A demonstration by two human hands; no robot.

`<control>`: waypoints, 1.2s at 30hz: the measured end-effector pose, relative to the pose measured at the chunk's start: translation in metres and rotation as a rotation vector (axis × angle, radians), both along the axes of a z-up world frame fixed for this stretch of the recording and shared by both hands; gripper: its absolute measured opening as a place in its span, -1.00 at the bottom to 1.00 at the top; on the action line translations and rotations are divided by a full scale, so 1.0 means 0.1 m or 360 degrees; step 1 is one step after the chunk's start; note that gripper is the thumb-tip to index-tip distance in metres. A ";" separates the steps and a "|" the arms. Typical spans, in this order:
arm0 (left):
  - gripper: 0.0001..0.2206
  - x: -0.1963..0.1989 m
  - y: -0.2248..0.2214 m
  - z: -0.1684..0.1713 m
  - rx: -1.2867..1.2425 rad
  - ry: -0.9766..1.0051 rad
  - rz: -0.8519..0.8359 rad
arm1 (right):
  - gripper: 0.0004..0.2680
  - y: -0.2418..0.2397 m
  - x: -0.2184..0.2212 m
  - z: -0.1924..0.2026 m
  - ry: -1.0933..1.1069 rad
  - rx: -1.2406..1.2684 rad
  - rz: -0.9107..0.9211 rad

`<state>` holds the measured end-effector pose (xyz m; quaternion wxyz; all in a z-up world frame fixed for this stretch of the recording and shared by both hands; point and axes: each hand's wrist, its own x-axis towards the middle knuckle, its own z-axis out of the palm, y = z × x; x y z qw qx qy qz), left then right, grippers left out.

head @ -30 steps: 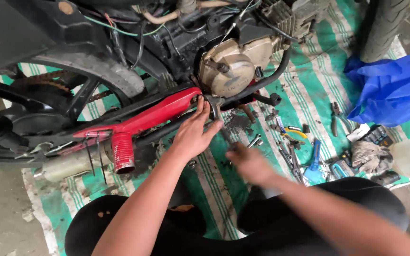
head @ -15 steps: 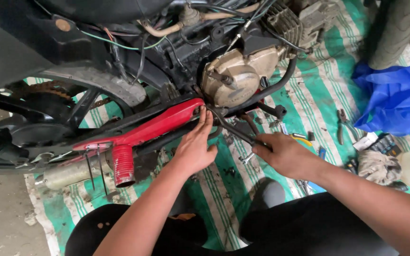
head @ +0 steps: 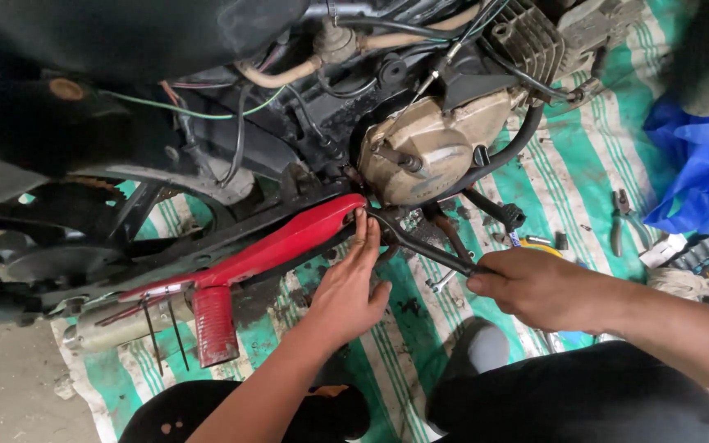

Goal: Aligning and securing the exhaust pipe and engine components on a motorcycle using various hand tools.

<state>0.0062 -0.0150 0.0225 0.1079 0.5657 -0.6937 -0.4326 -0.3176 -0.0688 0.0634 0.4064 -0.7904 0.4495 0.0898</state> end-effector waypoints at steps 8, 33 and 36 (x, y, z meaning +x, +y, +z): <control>-0.13 -0.13 -0.05 -0.19 -0.0599 -0.0421 -0.0036 | -0.80 0.24 0.11 0.18 0.0094 0.0400 -0.0656; -0.23 -0.10 0.07 -0.37 -0.0949 -0.0262 0.0065 | -0.83 0.36 0.31 0.08 0.0320 0.0382 -0.0492; -0.17 -0.07 0.01 -0.30 -0.0837 -0.0197 -0.0010 | -0.82 0.44 0.33 0.02 0.0322 0.0384 -0.0513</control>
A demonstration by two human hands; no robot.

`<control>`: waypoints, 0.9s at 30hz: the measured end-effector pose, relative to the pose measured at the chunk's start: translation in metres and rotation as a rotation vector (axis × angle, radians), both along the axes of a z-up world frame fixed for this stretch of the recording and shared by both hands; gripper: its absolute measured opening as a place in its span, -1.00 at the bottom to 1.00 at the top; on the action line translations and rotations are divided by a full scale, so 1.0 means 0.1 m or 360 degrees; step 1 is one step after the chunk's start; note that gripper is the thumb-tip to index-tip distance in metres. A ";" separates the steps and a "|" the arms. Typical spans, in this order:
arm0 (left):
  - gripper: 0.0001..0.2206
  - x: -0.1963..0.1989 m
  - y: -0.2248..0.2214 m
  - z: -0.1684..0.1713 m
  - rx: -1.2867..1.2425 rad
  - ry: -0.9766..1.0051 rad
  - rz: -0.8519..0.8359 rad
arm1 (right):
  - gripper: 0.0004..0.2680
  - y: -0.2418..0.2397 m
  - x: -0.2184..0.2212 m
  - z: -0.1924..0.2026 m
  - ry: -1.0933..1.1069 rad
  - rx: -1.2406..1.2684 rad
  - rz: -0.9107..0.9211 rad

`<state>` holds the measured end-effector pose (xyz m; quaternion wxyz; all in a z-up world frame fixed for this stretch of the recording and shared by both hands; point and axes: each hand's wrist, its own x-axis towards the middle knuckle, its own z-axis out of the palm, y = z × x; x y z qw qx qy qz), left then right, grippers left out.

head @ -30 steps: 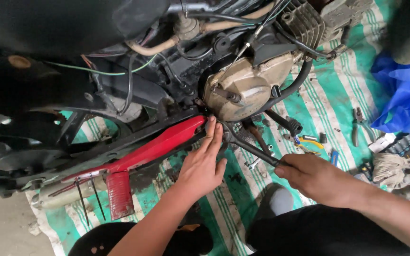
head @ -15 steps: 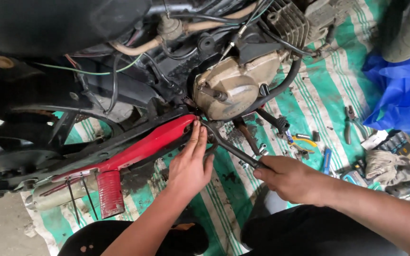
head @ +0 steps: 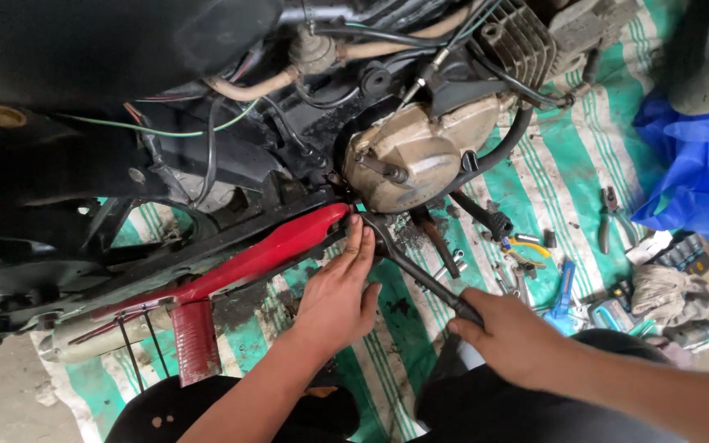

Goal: Aligning and securing the exhaust pipe and engine components on a motorcycle using various hand tools.

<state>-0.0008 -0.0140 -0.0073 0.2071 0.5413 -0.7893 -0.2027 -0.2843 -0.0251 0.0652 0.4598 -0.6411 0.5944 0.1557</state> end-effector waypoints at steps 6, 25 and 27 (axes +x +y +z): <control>-0.29 0.03 0.03 0.00 0.0011 0.0101 0.0081 | -0.80 0.23 0.13 -0.11 -0.0136 0.0021 -0.0210; -0.54 0.08 0.11 -0.46 -0.0226 0.0303 0.0246 | -0.78 1.25 1.16 -2.18 -0.0276 -0.0664 -0.0671; -0.54 0.08 0.12 -0.49 -0.0232 0.0316 0.0255 | -0.77 1.24 1.20 -2.19 -0.0288 -0.0708 -0.0696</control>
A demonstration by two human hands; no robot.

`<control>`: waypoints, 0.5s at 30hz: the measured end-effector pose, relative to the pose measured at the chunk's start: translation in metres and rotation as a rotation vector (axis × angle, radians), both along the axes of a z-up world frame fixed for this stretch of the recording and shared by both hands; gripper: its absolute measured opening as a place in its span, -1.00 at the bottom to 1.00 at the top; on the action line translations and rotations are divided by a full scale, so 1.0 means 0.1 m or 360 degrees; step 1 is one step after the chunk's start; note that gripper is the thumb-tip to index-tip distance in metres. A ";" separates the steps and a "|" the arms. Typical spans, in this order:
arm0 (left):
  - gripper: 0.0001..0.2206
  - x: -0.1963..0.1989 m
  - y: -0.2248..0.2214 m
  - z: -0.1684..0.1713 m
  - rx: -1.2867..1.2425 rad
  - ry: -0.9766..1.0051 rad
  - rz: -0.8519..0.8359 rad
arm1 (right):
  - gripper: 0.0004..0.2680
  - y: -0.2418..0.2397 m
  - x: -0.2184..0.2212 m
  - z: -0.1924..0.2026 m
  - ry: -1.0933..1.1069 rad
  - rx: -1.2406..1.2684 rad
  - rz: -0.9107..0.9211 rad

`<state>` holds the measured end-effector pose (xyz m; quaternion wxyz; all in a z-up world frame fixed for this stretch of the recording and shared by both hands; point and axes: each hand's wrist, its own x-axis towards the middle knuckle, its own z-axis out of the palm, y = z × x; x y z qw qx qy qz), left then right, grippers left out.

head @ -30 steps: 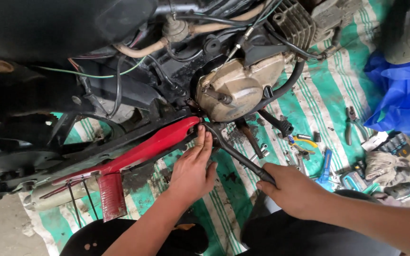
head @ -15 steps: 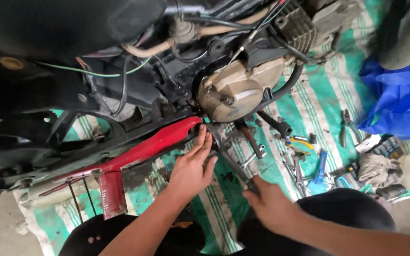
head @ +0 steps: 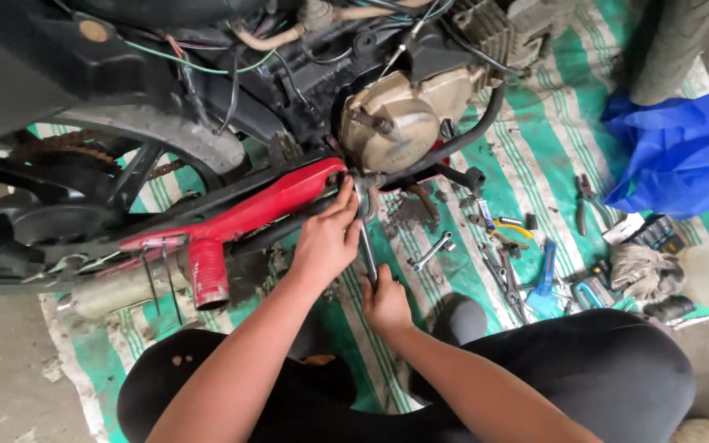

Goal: Aligning and securing the exhaust pipe and engine components on a motorcycle using various hand tools.

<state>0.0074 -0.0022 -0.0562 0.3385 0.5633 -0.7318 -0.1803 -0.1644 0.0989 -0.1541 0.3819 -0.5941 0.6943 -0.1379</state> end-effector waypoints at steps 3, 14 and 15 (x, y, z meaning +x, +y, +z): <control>-0.54 0.01 -0.02 0.05 -0.0038 -0.0016 -0.0012 | -0.77 -0.05 -0.04 0.07 -0.0055 -0.0061 -0.0005; -0.31 0.03 -0.07 0.35 0.0412 -0.0025 -0.0161 | -0.82 -1.45 -1.56 1.80 0.0117 -0.1048 0.1983; -0.31 0.02 -0.09 0.32 0.0407 -0.0024 -0.0158 | -0.82 -1.54 -1.47 2.11 0.0121 -0.1052 0.1987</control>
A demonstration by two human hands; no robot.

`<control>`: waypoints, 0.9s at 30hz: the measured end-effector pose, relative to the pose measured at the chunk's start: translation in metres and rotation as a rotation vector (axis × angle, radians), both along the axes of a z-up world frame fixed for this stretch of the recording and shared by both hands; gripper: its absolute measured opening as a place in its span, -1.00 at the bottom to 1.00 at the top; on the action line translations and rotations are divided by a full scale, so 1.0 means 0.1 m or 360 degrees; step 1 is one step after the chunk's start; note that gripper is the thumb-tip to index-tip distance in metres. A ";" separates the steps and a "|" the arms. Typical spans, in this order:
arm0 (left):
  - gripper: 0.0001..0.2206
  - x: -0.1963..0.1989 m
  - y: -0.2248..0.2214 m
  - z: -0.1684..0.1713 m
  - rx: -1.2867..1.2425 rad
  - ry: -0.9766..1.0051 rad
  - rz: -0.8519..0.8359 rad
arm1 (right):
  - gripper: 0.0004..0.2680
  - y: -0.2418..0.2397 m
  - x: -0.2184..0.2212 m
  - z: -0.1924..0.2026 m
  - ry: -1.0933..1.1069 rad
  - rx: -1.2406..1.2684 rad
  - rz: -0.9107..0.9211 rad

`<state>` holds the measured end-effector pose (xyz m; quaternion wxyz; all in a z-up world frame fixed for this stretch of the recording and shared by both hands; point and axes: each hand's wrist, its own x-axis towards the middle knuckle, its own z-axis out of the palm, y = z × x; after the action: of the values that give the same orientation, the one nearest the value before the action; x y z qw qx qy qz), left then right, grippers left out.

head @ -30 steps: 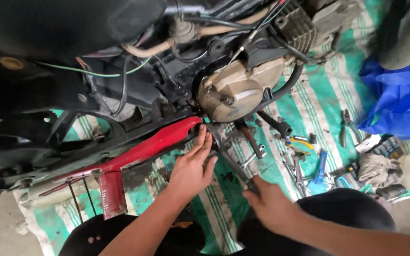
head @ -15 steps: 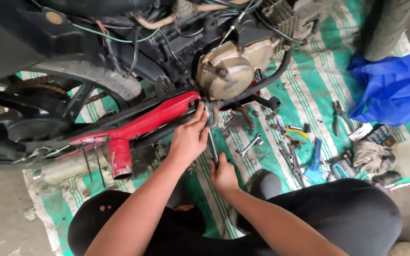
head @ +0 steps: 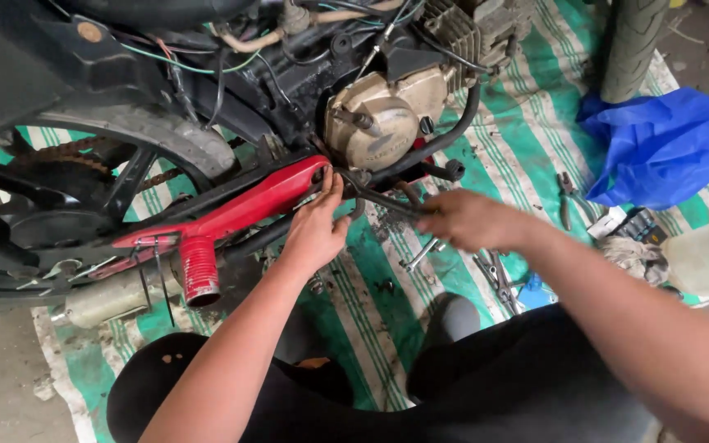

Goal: Aligning and securing the exhaust pipe and engine components on a motorcycle using various hand tools.

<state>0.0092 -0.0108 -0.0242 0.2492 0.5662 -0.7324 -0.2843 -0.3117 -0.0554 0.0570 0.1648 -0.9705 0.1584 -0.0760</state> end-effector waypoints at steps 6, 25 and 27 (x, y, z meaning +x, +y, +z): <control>-0.41 -0.05 -0.01 0.01 -0.0226 0.0104 0.0198 | -0.73 0.01 0.20 0.41 0.0403 0.1204 -0.1191; -0.54 -0.17 -0.16 0.10 0.0369 0.0077 0.0688 | -0.81 -0.37 0.06 0.51 0.0548 0.1725 -0.1285; -0.57 -0.21 -0.17 0.02 0.0209 0.0108 0.0694 | -0.79 -0.49 0.04 0.58 0.0769 0.1607 -0.1220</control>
<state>-0.0119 -0.0279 -0.0225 0.2919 0.7163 -0.5638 -0.2897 -0.3074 -0.1045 0.1145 0.5192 -0.6395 0.5398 0.1734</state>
